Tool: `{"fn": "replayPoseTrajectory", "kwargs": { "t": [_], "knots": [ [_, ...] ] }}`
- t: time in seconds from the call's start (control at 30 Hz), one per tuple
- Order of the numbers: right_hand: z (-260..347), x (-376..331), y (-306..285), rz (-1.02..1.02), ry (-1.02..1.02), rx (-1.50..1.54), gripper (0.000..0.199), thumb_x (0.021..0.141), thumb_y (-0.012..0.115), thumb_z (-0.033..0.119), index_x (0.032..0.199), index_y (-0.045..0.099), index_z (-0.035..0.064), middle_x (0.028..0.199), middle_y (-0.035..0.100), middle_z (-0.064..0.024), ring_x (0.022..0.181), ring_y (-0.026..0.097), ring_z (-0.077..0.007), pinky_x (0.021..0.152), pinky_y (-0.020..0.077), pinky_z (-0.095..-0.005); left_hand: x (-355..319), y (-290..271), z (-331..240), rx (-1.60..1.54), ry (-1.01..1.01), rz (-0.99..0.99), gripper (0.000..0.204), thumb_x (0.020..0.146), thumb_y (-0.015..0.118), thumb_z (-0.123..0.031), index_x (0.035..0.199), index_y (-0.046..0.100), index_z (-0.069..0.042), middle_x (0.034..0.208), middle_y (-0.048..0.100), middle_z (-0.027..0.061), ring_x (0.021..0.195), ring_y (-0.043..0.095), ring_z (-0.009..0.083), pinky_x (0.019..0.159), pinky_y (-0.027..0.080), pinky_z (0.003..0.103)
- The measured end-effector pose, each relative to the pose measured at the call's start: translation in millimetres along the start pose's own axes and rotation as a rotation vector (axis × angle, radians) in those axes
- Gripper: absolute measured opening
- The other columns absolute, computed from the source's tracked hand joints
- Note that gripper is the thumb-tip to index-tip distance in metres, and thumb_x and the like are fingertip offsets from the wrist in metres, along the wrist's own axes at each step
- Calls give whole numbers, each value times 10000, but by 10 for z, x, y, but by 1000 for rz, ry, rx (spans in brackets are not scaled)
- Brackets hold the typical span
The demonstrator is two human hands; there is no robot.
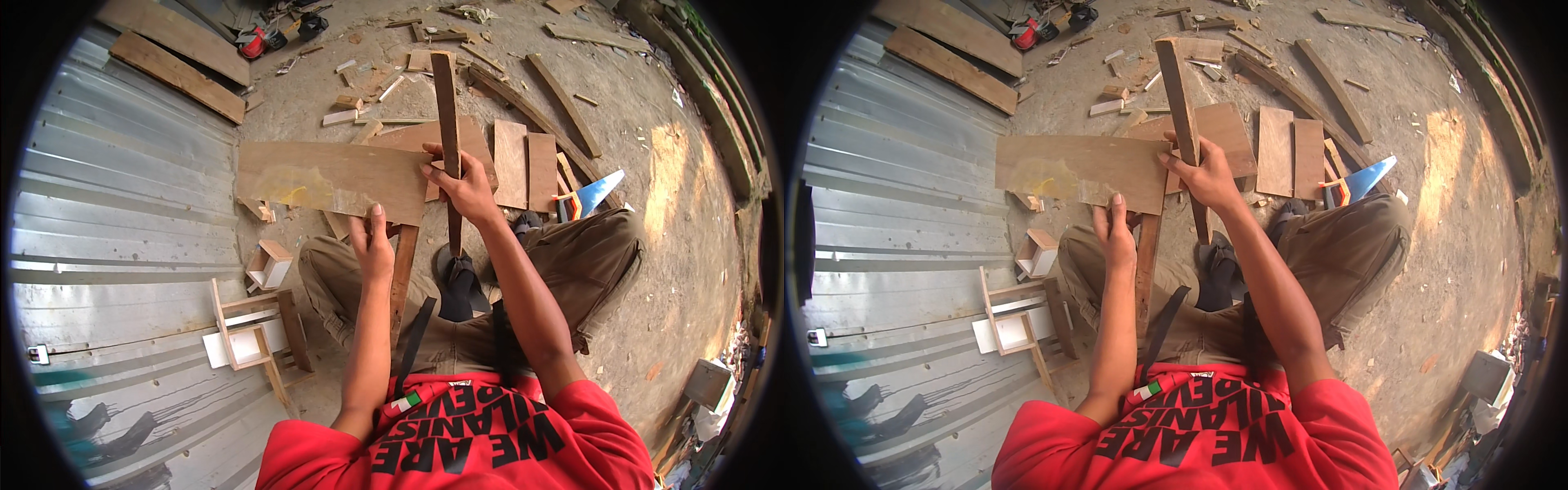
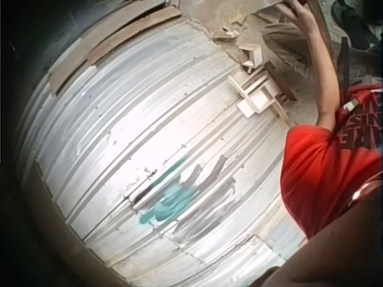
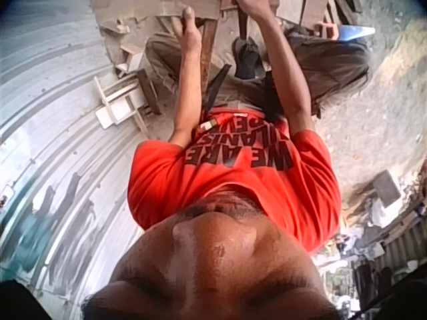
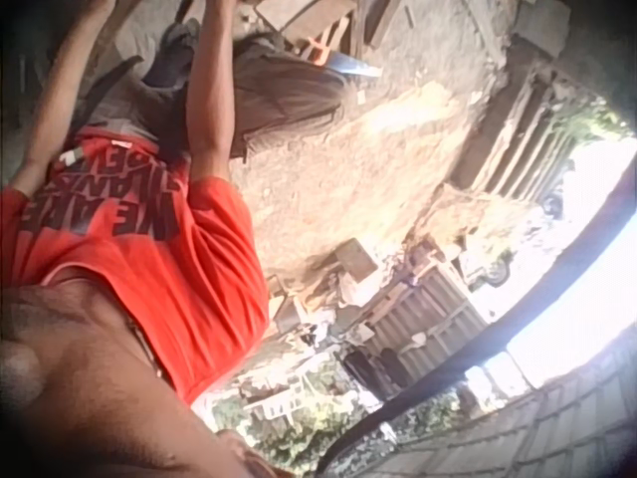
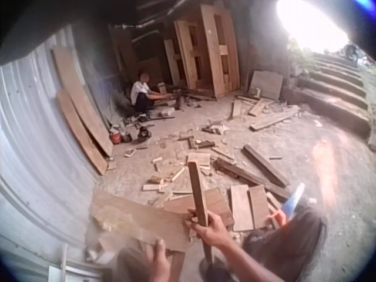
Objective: The person sits on the ground and assembles a small wooden frame by aligning planks and hammering nails into place. They repeatedly adjust the pieces and use a hammer to secure the joints.
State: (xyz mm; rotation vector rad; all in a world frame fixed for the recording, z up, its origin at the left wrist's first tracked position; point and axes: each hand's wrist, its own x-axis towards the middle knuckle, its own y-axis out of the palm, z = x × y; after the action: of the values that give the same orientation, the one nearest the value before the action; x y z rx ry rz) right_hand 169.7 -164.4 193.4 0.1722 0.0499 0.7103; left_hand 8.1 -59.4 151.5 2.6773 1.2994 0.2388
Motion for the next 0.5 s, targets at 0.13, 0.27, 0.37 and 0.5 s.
{"fn": "replayPoseTrajectory", "kwargs": {
  "t": [0.13, 0.27, 0.37, 0.5],
  "knots": [
    [135, -33, -34, 32, 79, -97, 388, 882, 763, 166, 1219, 665, -1, 873, 644, -31, 544, 535, -69, 477, 431, -236, -19, -65, -29, 18, -50, 3, 412, 1027, 563, -289, 1337, 476, -32, 1192, 601, 63, 1031, 612, 148, 808, 535, 311],
    [126, -48, -16, 27, 10, -4, 387, 869, 785, 196, 1166, 657, -18, 800, 628, -13, 540, 547, -78, 474, 424, -242, -27, -9, -89, -42, -38, -15, 418, 1028, 560, -290, 1353, 472, -42, 1206, 597, 60, 1029, 615, 157, 807, 539, 318],
    [107, -46, -19, 22, -10, -11, 378, 870, 785, 194, 1155, 659, -19, 808, 634, -15, 544, 549, -74, 476, 427, -239, -31, -23, -54, -26, -19, 6, 425, 1028, 558, -290, 1370, 466, -56, 1220, 597, 63, 1030, 622, 167, 806, 546, 331],
    [98, -54, -33, 23, -5, -19, 371, 869, 782, 182, 1162, 666, -15, 792, 634, -8, 547, 548, -66, 479, 431, -237, -48, 0, -54, -57, -40, -25, 447, 1012, 585, -280, 1388, 456, -75, 1242, 596, 68, 1035, 623, 173, 811, 551, 351]
  ]
}}
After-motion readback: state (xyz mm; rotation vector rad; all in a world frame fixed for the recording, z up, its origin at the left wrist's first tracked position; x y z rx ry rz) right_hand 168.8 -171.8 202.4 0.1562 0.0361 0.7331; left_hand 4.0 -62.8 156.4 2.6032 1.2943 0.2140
